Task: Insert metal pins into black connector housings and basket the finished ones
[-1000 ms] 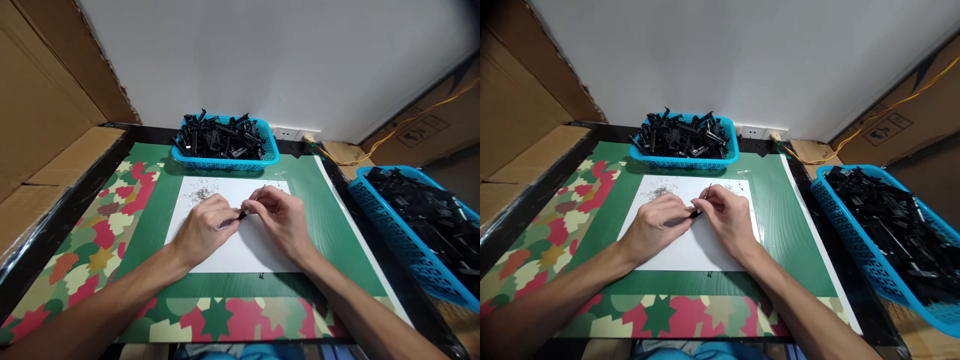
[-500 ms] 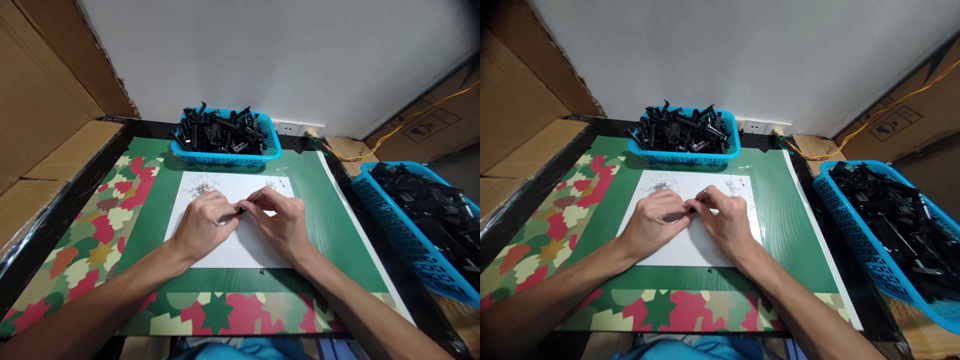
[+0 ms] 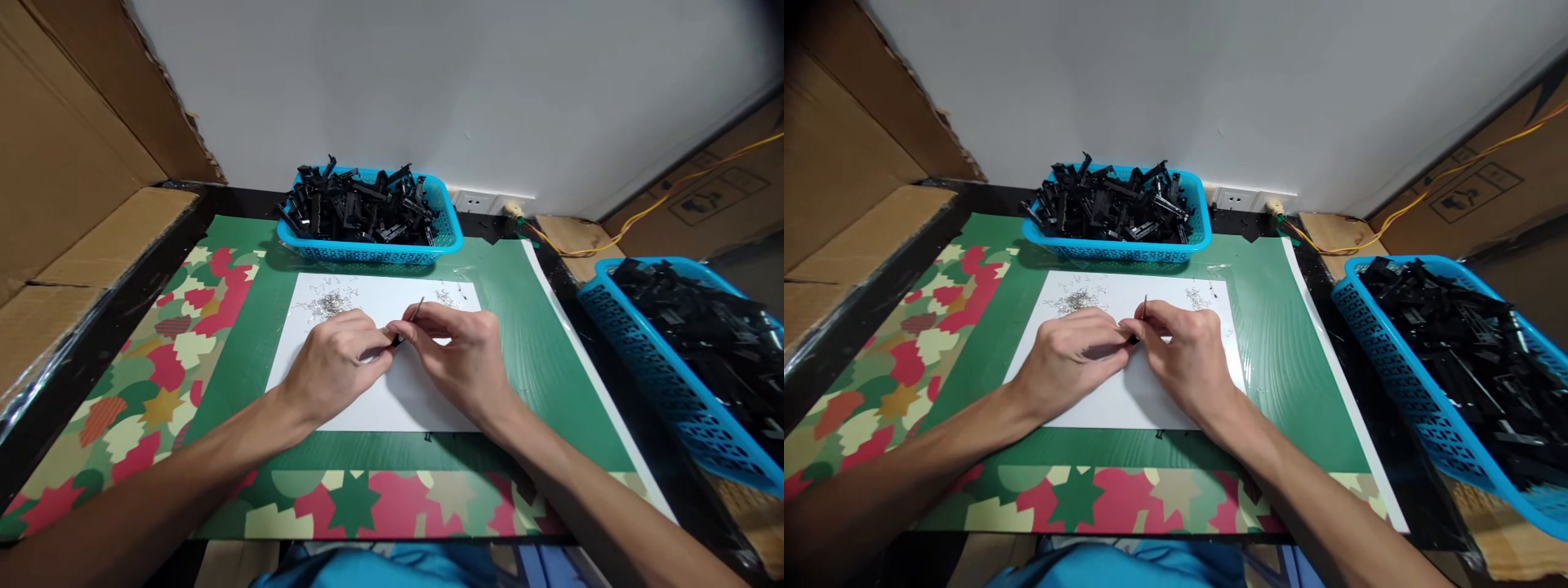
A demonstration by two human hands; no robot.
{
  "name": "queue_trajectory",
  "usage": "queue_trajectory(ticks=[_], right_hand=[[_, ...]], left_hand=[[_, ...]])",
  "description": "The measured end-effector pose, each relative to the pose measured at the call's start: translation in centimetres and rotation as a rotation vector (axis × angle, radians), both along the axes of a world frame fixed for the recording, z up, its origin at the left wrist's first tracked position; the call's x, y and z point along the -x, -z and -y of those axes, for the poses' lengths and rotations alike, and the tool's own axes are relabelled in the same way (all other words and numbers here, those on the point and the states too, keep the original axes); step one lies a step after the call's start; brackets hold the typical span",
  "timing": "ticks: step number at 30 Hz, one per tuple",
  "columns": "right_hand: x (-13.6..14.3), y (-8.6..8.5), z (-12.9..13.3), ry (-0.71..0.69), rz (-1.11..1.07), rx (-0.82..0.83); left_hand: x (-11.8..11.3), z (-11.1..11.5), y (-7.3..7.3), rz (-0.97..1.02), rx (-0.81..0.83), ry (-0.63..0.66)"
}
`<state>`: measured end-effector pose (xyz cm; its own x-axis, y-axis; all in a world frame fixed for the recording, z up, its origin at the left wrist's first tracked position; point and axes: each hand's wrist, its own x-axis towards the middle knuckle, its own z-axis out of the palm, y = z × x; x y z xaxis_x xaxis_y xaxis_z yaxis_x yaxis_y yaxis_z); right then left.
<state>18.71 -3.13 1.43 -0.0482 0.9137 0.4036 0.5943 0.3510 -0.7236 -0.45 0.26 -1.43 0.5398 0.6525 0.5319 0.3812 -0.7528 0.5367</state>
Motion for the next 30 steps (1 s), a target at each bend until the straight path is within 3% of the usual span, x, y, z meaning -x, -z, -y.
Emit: queue_trajectory(ticks=[5, 9, 12, 15, 18, 22, 26, 30], right_hand=[[0.3, 1.1, 0.3, 0.031, 0.062, -0.061], [0.7, 1.7, 0.6, 0.01, -0.041, -0.067], [0.0, 1.2, 0.2, 0.013, -0.165, -0.114], [-1.9, -0.1, -0.6, 0.143, -0.233, -0.174], [-4.4, -1.1, -1.8, 0.217, -0.148, -0.052], [-5.2, -1.0, -3.3, 0.081, 0.13, 0.218], [-1.9, -0.4, -4.3, -0.098, 0.214, 0.307], [1.5, 0.2, -5.2, -0.182, 0.218, 0.314]], left_hand=[[0.1, -0.1, -0.1, 0.049, 0.045, 0.002], [0.4, -0.2, 0.3, 0.036, 0.112, 0.029], [0.3, -0.4, 0.6, 0.07, 0.159, -0.027], [0.3, -0.8, 0.2, 0.165, 0.209, -0.189], [0.3, -1.3, -0.4, 0.354, 0.376, -0.294], [0.6, -2.3, -0.9, 0.657, 0.519, -0.248], [1.1, -3.0, -1.3, 0.752, 0.558, -0.217], [1.5, -3.5, -1.5, 0.779, 0.589, -0.236]])
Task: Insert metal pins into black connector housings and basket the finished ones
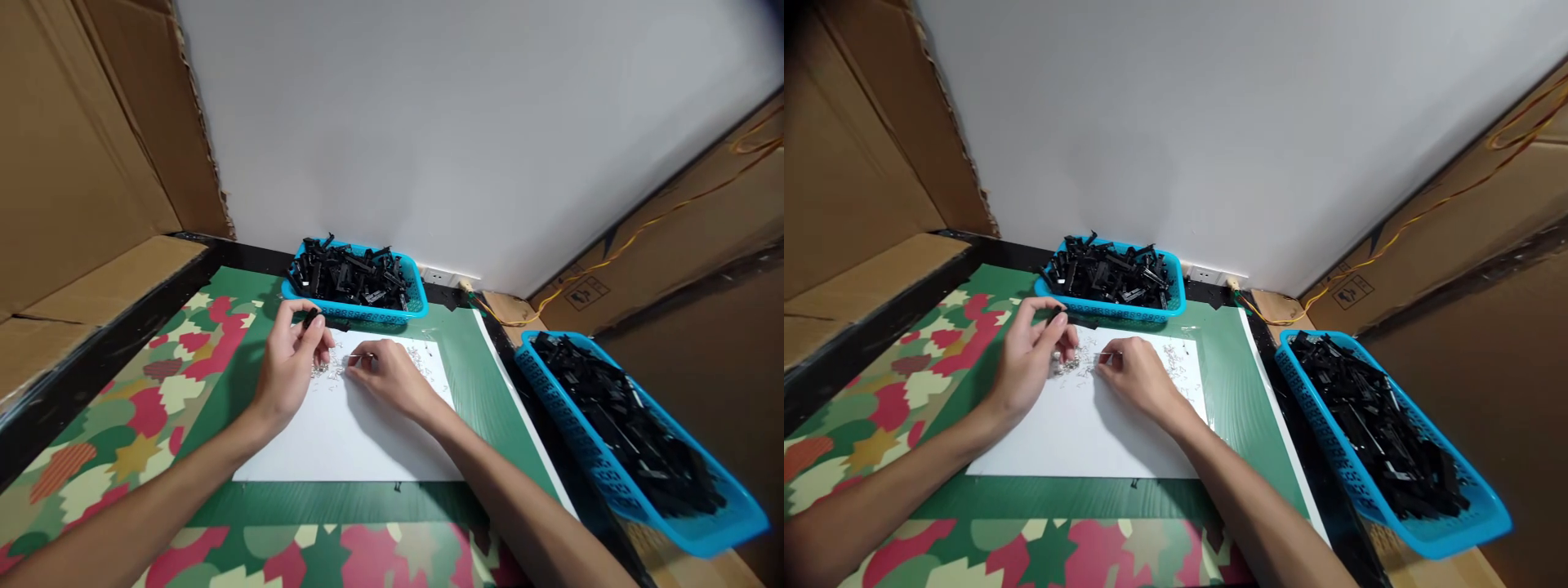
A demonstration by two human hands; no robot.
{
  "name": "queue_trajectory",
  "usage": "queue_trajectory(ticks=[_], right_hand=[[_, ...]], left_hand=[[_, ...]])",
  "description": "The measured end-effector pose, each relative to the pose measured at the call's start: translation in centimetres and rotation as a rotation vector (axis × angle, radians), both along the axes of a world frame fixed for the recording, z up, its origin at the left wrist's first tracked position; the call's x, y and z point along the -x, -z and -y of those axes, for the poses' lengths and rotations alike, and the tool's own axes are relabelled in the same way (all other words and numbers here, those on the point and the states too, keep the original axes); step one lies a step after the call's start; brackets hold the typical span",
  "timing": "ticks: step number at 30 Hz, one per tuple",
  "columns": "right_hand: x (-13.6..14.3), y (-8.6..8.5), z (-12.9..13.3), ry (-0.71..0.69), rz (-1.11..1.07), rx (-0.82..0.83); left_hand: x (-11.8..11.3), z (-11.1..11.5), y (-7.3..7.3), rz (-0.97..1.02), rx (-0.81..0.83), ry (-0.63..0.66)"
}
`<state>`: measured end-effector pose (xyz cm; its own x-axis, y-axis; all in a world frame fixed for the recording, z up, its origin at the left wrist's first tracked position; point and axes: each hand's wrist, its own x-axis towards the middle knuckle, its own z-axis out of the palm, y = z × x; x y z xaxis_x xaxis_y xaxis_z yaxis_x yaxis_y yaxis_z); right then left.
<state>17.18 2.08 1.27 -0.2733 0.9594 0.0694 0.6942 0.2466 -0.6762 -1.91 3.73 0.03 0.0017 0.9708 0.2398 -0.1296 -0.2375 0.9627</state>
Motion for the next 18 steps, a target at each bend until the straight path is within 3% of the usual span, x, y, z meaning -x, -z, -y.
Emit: queue_trajectory(ticks=[4, 12, 18], right_hand=[[1.3, 0.3, -0.3, -0.021, -0.024, 0.009], [1.2, 0.7, -0.1, -0.031, -0.073, 0.019], [-0.1, -0.3, 0.2, -0.077, -0.166, 0.054]], left_hand=[[0.2, -0.4, 0.1, 0.026, 0.036, -0.017], [0.2, -0.5, -0.4, 0.052, 0.05, 0.003], [0.0, -0.1, -0.6, -0.089, 0.049, 0.088]])
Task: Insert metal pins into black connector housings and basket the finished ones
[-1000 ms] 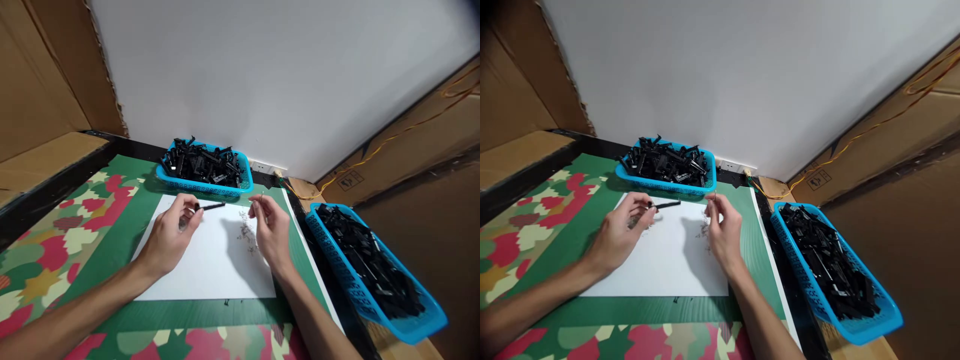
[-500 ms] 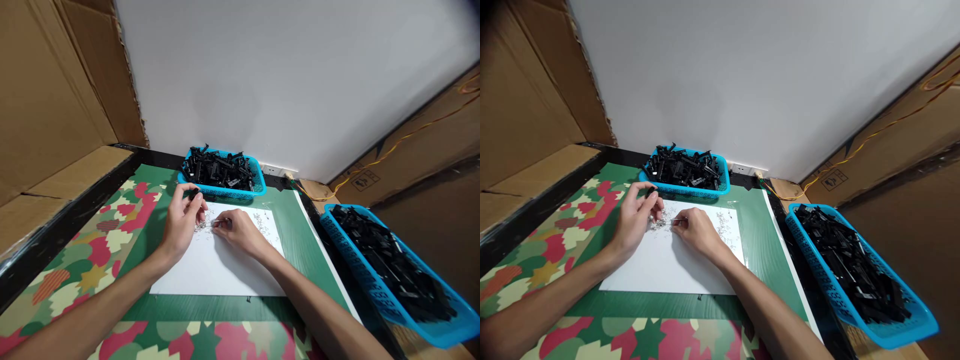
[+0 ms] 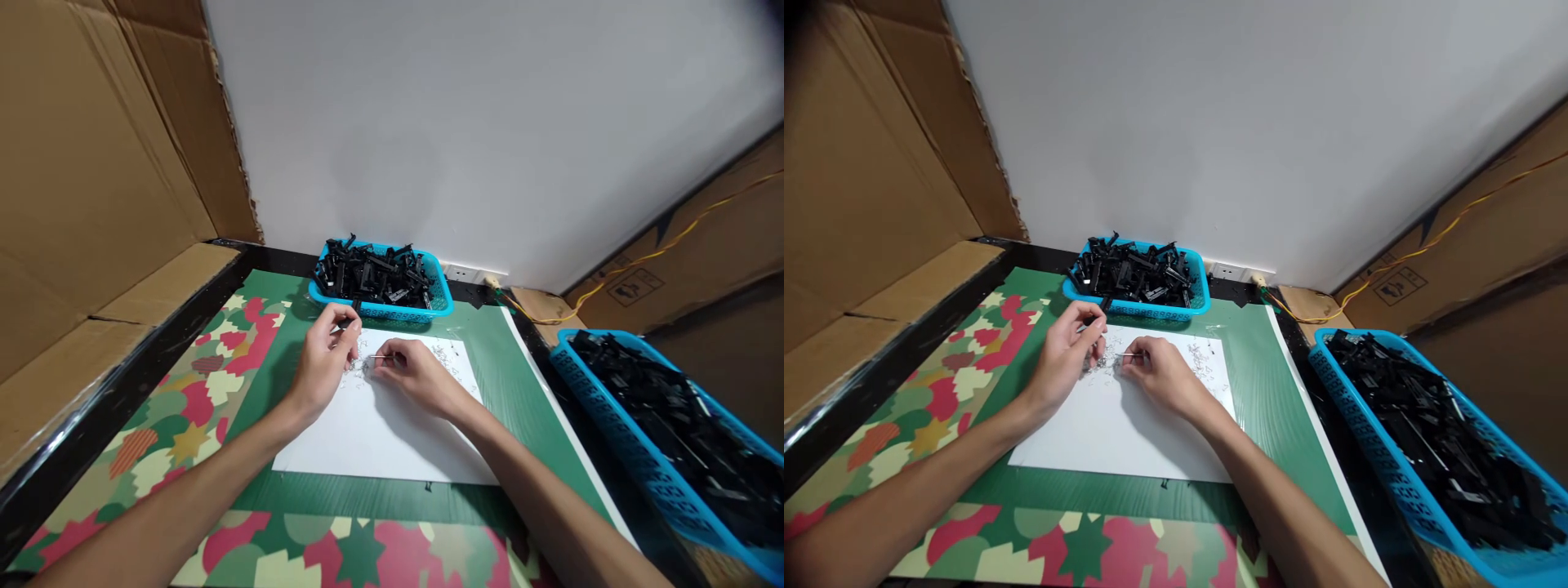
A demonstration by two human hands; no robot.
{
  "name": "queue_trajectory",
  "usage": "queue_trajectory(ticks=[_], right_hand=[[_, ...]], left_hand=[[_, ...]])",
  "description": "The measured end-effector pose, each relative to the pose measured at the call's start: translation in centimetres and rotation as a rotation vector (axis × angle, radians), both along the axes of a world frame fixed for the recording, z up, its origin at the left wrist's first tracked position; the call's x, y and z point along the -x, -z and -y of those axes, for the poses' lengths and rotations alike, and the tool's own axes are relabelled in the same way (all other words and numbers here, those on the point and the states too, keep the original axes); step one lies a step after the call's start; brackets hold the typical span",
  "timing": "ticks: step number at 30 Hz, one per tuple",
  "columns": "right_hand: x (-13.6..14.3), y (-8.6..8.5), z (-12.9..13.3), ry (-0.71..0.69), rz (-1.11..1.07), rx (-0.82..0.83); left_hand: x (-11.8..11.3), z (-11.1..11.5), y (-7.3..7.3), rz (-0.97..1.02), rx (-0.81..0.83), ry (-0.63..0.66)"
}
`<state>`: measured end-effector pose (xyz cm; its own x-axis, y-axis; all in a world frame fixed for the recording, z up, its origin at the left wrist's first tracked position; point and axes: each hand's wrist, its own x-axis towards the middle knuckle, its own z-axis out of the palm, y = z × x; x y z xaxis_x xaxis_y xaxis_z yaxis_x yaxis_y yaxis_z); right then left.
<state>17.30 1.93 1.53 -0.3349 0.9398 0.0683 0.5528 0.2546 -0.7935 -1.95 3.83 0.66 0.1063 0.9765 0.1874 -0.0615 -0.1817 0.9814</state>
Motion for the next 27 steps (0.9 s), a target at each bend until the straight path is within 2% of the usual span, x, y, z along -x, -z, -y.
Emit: queue_trajectory(ticks=[6, 13, 20, 27], right_hand=[[-2.0, -0.2, 0.2, -0.05, -0.298, 0.144], [-3.4, 0.0, 0.7, 0.051, -0.514, 0.223], [-3.5, -0.6, 1.2, 0.039, -0.548, 0.226], [-3.0, -1.1, 2.0, 0.113, -0.454, 0.161]], left_hand=[[-0.1, 0.3, 0.4, -0.191, 0.032, 0.126], [-0.7, 1.8, -0.1, -0.365, -0.117, 0.319], [-0.8, 2.2, -0.4, -0.35, -0.064, 0.386], [-0.8, 2.3, -0.6, -0.239, 0.039, 0.349]])
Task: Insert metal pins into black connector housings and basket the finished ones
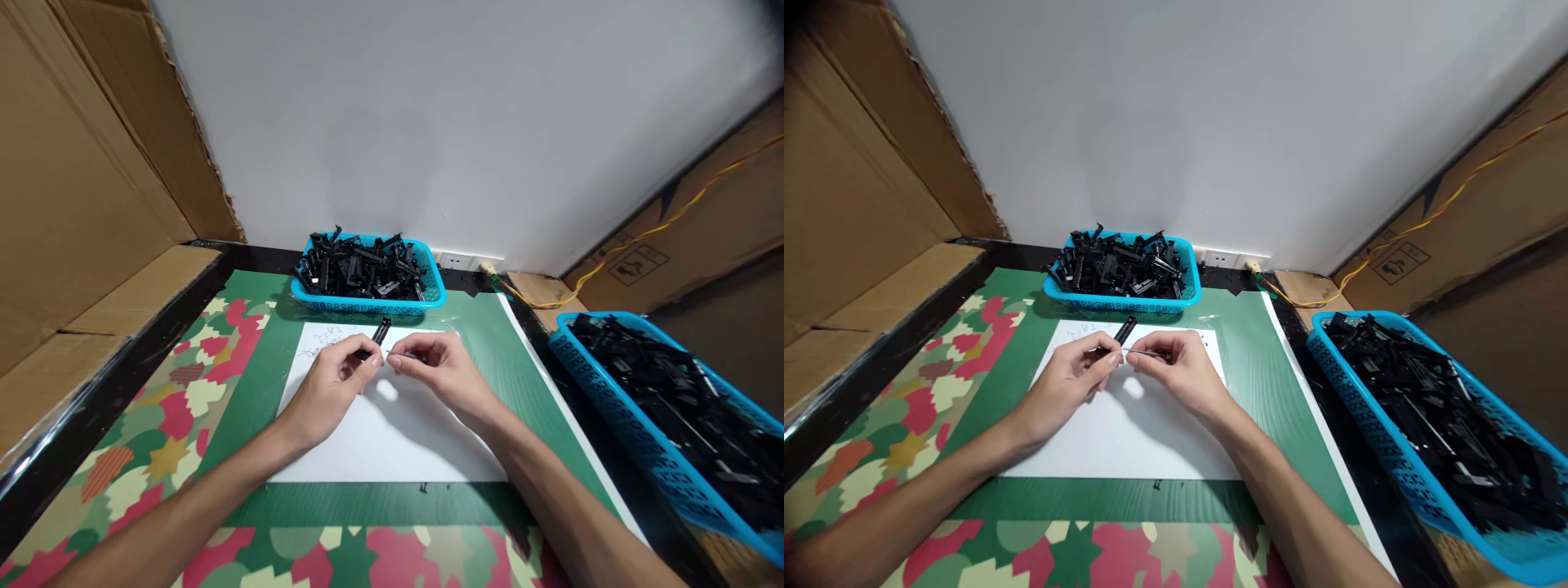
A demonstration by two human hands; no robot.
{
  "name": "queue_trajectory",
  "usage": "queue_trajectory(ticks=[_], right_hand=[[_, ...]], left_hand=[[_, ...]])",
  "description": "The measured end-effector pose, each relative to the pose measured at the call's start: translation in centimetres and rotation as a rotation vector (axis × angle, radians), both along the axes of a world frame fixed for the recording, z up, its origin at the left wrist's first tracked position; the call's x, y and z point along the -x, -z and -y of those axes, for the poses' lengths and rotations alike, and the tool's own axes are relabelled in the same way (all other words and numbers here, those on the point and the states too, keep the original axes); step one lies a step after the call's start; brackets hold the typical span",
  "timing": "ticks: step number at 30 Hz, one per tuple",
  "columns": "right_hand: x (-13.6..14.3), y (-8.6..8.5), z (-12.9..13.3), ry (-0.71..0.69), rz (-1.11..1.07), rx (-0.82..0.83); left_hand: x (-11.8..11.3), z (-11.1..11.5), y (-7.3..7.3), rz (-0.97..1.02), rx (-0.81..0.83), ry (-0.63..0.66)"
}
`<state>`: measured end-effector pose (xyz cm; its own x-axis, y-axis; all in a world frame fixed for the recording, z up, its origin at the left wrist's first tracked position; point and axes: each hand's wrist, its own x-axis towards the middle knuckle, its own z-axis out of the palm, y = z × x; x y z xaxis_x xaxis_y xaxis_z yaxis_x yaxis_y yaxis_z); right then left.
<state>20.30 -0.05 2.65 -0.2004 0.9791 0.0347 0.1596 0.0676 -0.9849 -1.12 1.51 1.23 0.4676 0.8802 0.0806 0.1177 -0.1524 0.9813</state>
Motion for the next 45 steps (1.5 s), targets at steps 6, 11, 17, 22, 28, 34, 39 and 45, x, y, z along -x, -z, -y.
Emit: queue_trajectory(ticks=[6, 11, 17, 22, 28, 34, 39, 45], right_hand=[[0.9, 0.8, 0.2, 0.08, -0.057, -0.037], [-0.4, 0.6, -0.1, 0.167, 0.091, -0.114], [-3.2, 0.0, -0.7, 0.172, 0.345, -0.082], [-3.0, 0.3, -0.3, 0.07, 0.436, -0.024], [-2.1, 1.1, 0.1, 0.078, 0.439, -0.056], [-2.0, 1.2, 0.2, 0.092, 0.495, -0.044], [-1.6, 1.3, 0.3, 0.133, 0.556, -0.054], [-1.0, 1.5, 0.6, 0.207, 0.58, -0.064]], left_hand=[[-0.3, 0.0, 0.6, 0.028, 0.075, 0.012], [-0.6, 0.3, 0.5, 0.077, 0.138, 0.086], [-0.8, 1.1, 1.0, 0.042, 0.204, 0.155], [-0.8, 1.4, 1.3, -0.008, 0.19, 0.173], [-0.8, 1.3, 1.1, -0.036, 0.185, 0.178], [-0.9, 1.3, 1.2, -0.056, 0.185, 0.181], [-0.8, 1.5, 1.1, -0.065, 0.189, 0.183], [-0.7, 1.5, 1.0, -0.069, 0.206, 0.185]])
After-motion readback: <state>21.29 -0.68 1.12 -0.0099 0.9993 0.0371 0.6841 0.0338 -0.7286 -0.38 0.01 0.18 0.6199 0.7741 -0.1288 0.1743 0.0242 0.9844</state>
